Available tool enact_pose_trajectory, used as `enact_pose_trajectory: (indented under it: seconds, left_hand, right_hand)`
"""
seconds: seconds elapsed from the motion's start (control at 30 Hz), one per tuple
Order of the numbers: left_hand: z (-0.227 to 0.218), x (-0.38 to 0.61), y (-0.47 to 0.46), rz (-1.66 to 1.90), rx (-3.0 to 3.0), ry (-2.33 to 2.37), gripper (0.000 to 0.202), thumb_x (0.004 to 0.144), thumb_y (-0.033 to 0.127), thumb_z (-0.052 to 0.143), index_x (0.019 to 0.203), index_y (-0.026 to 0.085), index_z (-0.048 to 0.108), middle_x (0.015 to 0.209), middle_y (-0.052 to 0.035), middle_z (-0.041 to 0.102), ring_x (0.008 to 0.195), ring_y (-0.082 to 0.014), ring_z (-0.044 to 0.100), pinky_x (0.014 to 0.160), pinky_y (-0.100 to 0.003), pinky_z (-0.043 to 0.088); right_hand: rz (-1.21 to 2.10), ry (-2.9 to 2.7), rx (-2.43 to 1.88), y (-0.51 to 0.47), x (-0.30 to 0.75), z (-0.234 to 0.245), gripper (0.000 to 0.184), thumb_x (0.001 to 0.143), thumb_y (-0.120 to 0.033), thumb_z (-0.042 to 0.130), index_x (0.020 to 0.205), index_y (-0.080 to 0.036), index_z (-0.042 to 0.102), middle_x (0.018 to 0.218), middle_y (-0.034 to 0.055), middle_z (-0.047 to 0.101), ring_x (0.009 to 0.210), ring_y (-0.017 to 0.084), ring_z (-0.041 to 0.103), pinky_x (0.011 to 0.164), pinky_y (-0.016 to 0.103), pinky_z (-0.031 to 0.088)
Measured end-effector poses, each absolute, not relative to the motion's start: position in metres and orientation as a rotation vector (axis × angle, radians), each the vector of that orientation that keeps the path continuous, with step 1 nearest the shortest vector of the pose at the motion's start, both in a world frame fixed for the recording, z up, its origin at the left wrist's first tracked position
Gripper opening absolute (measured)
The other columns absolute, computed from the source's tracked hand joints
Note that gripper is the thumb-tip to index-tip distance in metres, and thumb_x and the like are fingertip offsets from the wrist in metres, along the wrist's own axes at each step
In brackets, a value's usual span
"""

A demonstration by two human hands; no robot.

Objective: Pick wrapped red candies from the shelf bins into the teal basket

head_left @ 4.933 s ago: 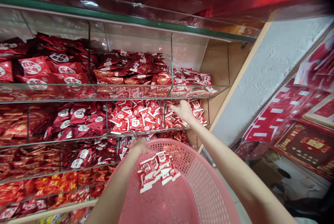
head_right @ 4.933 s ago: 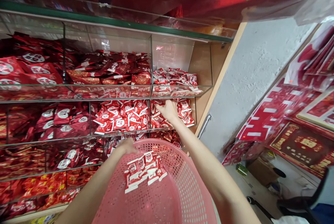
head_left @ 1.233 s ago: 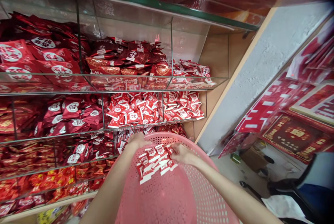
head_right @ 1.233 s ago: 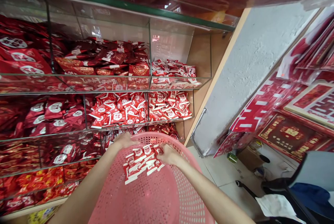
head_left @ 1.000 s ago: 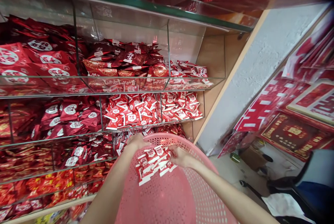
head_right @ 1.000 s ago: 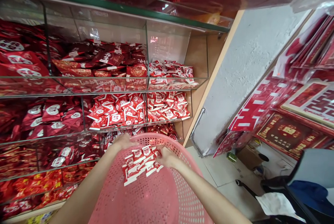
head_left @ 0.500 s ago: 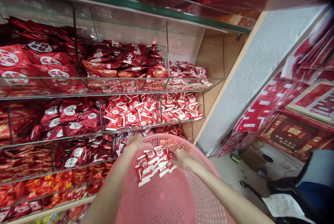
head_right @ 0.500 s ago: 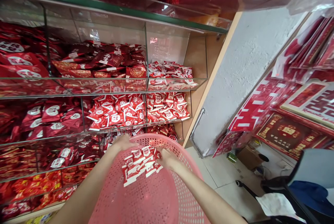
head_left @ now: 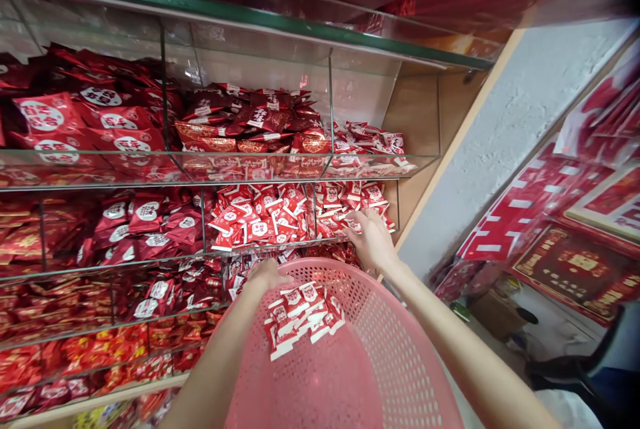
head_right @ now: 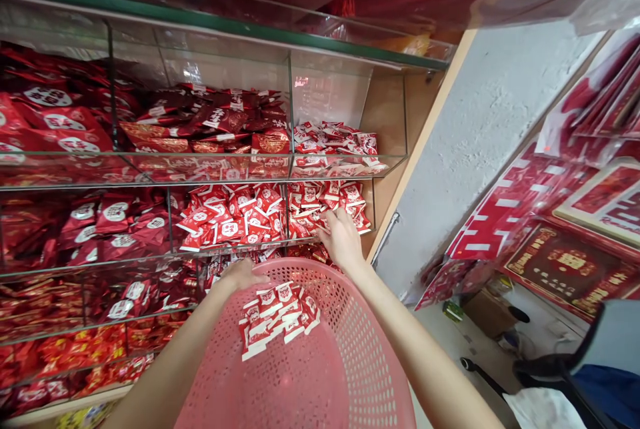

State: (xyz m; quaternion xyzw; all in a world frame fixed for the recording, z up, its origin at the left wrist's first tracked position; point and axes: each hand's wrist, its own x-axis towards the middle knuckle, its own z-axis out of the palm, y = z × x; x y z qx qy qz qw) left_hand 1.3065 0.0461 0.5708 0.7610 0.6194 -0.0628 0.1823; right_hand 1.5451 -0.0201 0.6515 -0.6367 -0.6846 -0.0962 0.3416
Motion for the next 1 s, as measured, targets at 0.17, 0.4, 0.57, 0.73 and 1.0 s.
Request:
enact_pose_trajectory:
  seconds: [0.17,0.4,0.57,0.73,1.0]
  left_hand:
    - [0.567,1.306,0.048,-0.174,2.153,1.755,0.032,0.081,0.035,0.052,0.106,0.017,0.055,0.105,-0.0071,0.058,0.091,-0.0206,0.057,0.076,-0.040,0.046]
    - [0.569,1.305,0.047,-0.171,2.145,1.723,0.032,0.081,0.035,0.052,0.106,0.017,0.055,0.105,-0.0072,0.059,0.089,-0.0199,0.058,0.075,-0.040,0.047]
    - [0.571,1.306,0.045,-0.166,2.126,1.731,0.032,0.081,0.036,0.052,0.106,0.016,0.055,0.105,-0.0074,0.059,0.090,-0.0201,0.058,0.075,-0.040,0.047]
    - [0.569,1.307,0.046,-0.165,2.108,1.739,0.032,0.081,0.037,0.052,0.106,0.017,0.056,0.104,-0.0071,0.059,0.089,-0.0200,0.058,0.075,-0.040,0.047]
    - [0.570,1.307,0.044,-0.174,2.134,1.740,0.031,0.081,0.034,0.052,0.106,0.017,0.055,0.106,-0.0071,0.059,0.090,-0.0201,0.058,0.075,-0.040,0.047]
  right_hand:
    - [-0.193,-1.944,-1.860,0.005,1.559,0.655,0.013,0.076,-0.023,0.053,0.069,-0.017,0.062,0.081,0.0068,0.056,0.084,0.019,0.051,0.072,0.028,0.037]
    - [-0.219,-1.900,-1.625,-0.007,1.567,0.671,0.018,0.080,-0.024,0.050,0.070,-0.016,0.063,0.077,0.0060,0.059,0.075,0.017,0.053,0.072,0.028,0.038]
    - [-0.150,-1.880,-1.395,-0.041,1.564,0.699,0.022,0.082,-0.035,0.049,0.076,-0.017,0.061,0.082,0.0060,0.060,0.078,0.017,0.054,0.074,0.030,0.040]
    - [0.438,-2.088,-1.286,-0.060,1.541,0.690,0.025,0.086,-0.035,0.042,0.084,-0.016,0.059,0.078,0.0024,0.061,0.071,0.012,0.054,0.066,0.025,0.041]
    - [0.449,-2.815,-1.017,-0.074,1.445,0.595,0.023,0.083,-0.016,0.040,0.072,-0.015,0.060,0.069,0.0027,0.062,0.063,0.012,0.052,0.060,0.024,0.038]
